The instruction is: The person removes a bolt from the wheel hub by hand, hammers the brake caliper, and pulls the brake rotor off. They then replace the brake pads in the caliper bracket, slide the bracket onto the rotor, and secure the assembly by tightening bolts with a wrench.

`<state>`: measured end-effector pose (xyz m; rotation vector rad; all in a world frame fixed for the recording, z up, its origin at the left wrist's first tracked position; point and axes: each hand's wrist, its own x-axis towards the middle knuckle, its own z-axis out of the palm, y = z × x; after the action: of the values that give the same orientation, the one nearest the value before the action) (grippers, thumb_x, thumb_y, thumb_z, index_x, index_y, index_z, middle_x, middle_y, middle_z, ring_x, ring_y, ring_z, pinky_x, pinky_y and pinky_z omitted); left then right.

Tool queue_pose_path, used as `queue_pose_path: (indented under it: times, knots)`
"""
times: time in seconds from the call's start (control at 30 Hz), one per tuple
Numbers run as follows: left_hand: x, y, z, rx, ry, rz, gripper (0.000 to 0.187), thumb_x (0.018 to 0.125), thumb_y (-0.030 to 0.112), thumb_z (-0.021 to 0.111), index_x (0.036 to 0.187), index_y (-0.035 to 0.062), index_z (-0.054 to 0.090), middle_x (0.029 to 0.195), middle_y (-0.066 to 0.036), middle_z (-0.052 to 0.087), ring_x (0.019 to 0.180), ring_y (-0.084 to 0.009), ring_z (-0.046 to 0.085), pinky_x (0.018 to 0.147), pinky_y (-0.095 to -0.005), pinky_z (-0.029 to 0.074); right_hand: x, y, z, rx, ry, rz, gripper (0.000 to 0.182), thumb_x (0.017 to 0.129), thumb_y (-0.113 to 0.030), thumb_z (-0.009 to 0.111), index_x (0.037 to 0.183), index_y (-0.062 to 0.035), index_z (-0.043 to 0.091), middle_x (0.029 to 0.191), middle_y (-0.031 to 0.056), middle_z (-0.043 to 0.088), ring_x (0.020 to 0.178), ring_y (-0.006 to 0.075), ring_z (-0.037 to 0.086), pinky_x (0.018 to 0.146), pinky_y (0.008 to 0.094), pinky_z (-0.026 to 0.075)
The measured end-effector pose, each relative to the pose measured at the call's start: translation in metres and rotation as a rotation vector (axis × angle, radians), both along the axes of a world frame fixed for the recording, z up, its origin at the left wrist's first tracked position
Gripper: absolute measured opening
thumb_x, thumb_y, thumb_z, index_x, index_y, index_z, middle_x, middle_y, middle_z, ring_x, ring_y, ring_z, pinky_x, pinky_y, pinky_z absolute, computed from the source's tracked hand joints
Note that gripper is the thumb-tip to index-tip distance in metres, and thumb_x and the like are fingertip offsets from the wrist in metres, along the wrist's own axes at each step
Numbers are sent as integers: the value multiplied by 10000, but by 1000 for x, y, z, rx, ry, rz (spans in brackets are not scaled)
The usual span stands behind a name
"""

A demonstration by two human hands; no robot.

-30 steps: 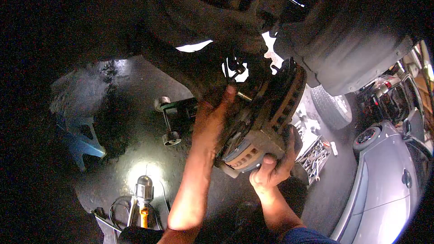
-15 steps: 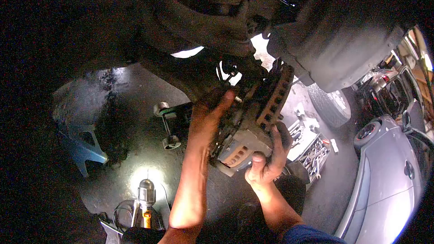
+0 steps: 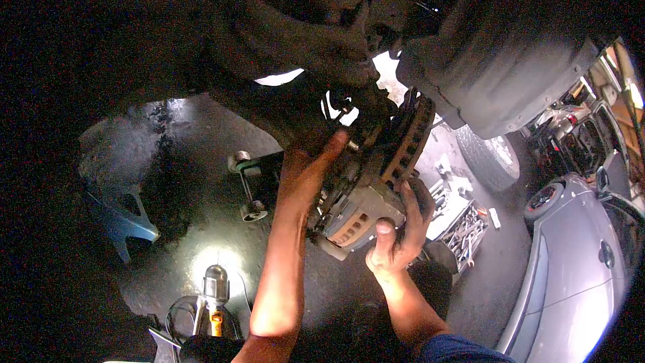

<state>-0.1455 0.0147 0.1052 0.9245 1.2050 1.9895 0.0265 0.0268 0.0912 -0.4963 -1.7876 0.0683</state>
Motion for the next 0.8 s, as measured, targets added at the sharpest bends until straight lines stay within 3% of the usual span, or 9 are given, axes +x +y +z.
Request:
queue_pose_path:
  times: [0.23,0.43,0.8]
  knots:
    - [-2,0,-10,153,61,-17,380,906,333,675,1128,26,693,1042,-108,707,951,-178,625,891,-316,456,0,-1,-6,-32,39,32,624,980,-463,497,1269,89,535,1260,280,517,1188,388,506,1027,474,376]
    - [-4,-6,-4,61,-58,-109,398,918,367,664,1142,39,694,1049,-106,705,986,-173,614,920,-314,444,1,3,-5,92,0,46,640,982,-490,482,1268,79,538,1247,284,528,1174,391,511,1019,476,383]
    - [-5,3,-9,49,21,-57,462,913,420,657,1104,1,695,978,-111,711,914,-169,604,878,-323,451,2,9,-13,97,28,108,633,987,-492,467,1268,73,505,1264,310,501,1161,393,513,997,479,397]
